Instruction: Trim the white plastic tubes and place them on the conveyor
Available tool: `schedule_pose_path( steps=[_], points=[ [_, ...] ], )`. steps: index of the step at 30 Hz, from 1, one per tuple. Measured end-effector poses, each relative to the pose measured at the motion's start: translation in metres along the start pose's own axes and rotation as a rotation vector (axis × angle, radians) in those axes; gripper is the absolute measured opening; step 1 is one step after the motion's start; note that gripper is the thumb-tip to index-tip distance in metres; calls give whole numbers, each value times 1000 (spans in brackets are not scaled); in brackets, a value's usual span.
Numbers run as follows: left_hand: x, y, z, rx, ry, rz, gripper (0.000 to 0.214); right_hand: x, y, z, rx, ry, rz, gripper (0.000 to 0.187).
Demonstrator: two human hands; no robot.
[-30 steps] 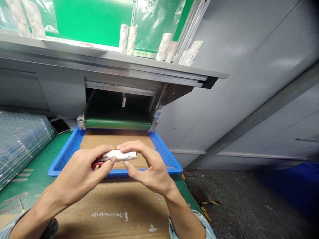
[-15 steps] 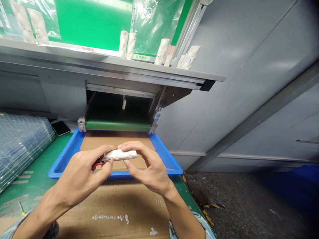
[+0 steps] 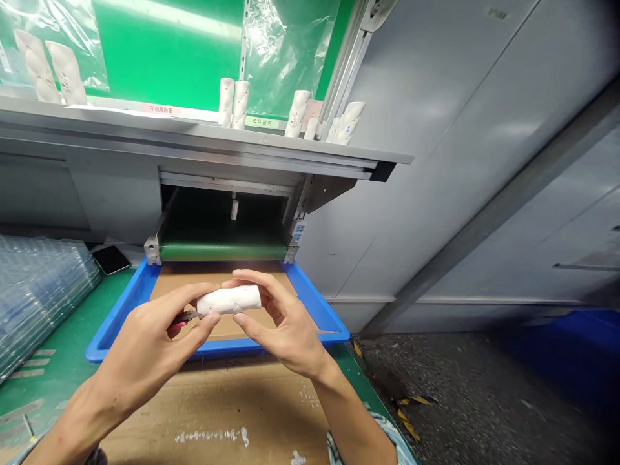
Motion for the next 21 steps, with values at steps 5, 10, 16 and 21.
schedule_pose_path(
  steps=[5,10,16,21],
  points=[
    [0,-1,0,8,12,-14,31,0,1,-3,14,21,17,49],
    [-2,-2,-1,17,13,-7,31,-1,1,-3,5,26,3,48],
    [-1,-2,1,37,25,-14,31,-1,1,-1,-14,3,12,50],
    [-2,0,9,32,-2,-1,31,0,3,1,-19,-5,22,53]
  ],
)
Point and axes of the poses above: each hand's wrist, its own x-axis towards the middle knuckle, its own y-axis out of the palm, z = x × y, the point moved 9 cm from there along x, towards the middle knuckle, and after that the axes turned 10 degrees about -x, right-handed, at the moved point
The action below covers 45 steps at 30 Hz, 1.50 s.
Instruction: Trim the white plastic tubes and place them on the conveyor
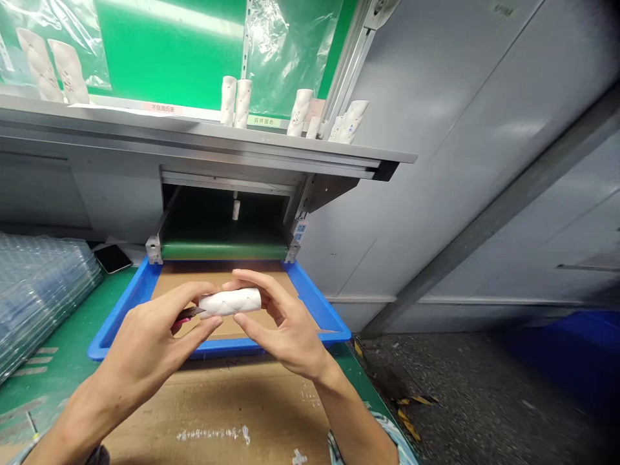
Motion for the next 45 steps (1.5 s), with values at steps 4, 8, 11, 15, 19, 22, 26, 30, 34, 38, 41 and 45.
schedule_pose_path(
  steps=[4,8,11,15,19,22,26,30,34,38,41,45],
  points=[
    [0,1,4,-17,-19,16,33,-1,3,3,-5,-26,28,56],
    [0,2,4,-34,6,28,31,-1,3,4,8,-47,36,60],
    [-2,4,6,-32,-3,34,31,0,2,3,10,-46,16,59],
    [-1,3,7,-13,-3,15,31,0,3,4,5,-70,16,59],
    [-1,-2,1,22,43,-31,26,1,0,4,-58,-81,10,59],
    [-2,-6,-3,27,67,-86,26,2,-1,6,-232,-118,-17,44],
    [-3,2,-3,46,61,-53,24,-1,11,12,-529,-230,11,28],
    [-4,7,-4,58,61,2,24,-3,17,9,-573,-237,7,27],
    [-3,-3,-3,57,47,-10,32,-3,13,5,-491,-203,-32,38],
    [-2,2,-3,121,77,41,37,-1,12,8,-475,-227,-41,43],
    [-4,8,-9,191,149,50,37,-1,14,11,-498,-256,-24,44],
    [-6,8,-14,321,198,9,40,-3,18,11,-525,-276,25,46]
  ],
)
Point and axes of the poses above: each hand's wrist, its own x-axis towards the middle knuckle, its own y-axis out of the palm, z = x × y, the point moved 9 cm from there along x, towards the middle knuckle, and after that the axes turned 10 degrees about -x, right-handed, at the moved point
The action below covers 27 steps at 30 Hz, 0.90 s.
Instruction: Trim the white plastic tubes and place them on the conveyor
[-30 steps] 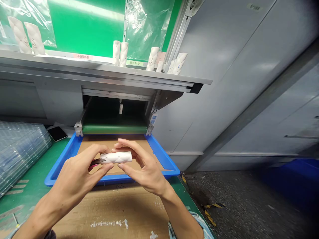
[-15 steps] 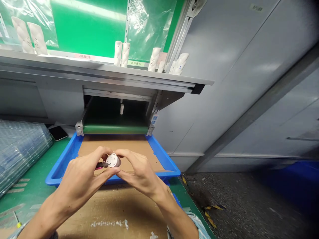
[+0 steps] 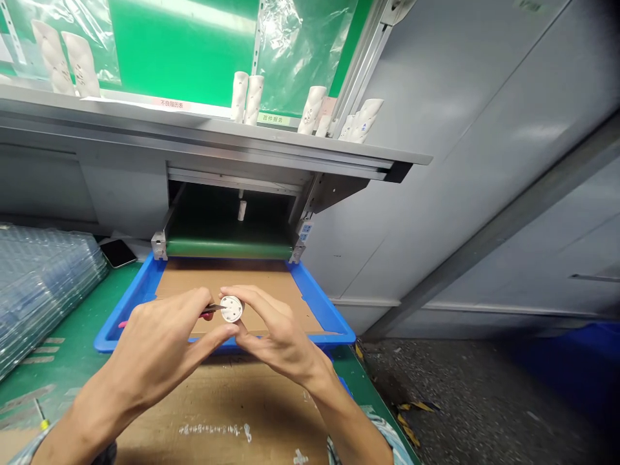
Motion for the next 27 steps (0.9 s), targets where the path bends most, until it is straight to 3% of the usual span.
schedule_pose_path(
  steps=[5,21,27],
  points=[
    [-1,-1,-1,113,18,-6,45,-3,5,-1,44,-10,50,46],
    [-2,0,-13,275,78,-12,49,-4,1,2,29,-55,2,45],
    [-4,-1,-14,154,82,-3,45,-1,-3,6,32,-46,4,46]
  ],
)
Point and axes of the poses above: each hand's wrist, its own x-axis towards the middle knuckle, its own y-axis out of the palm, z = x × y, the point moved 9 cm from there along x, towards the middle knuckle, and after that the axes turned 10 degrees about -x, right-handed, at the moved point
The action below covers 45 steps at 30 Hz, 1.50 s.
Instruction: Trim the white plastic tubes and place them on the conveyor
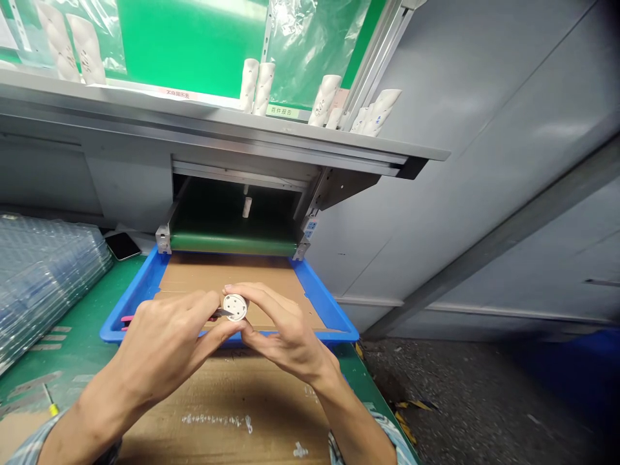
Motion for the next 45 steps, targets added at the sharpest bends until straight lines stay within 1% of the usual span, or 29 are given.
schedule_pose_path(
  steps=[3,5,11,14,19,28,35,38,45],
  points=[
    [0,-2,4,0,-39,-16,45,2,-2,3,0,-11,4,45],
    [0,-3,5,31,-42,-22,46,3,-1,3,1,-12,10,45],
    [1,-5,-1,118,18,-49,47,0,2,0,19,-1,25,45],
    [1,-8,-5,159,45,-72,48,0,1,1,6,-11,13,46],
    [1,-9,-6,199,47,-71,49,0,-1,2,-17,-17,10,48],
    [-1,-4,-2,142,21,-31,50,1,0,2,1,-10,20,48],
    [0,-3,3,62,-16,-8,49,3,1,-2,133,15,77,44],
    [-1,-2,5,65,-32,0,48,1,-1,-5,131,19,53,39],
    [-4,3,-2,138,9,-8,47,1,-8,-5,88,23,-52,34]
  ],
)
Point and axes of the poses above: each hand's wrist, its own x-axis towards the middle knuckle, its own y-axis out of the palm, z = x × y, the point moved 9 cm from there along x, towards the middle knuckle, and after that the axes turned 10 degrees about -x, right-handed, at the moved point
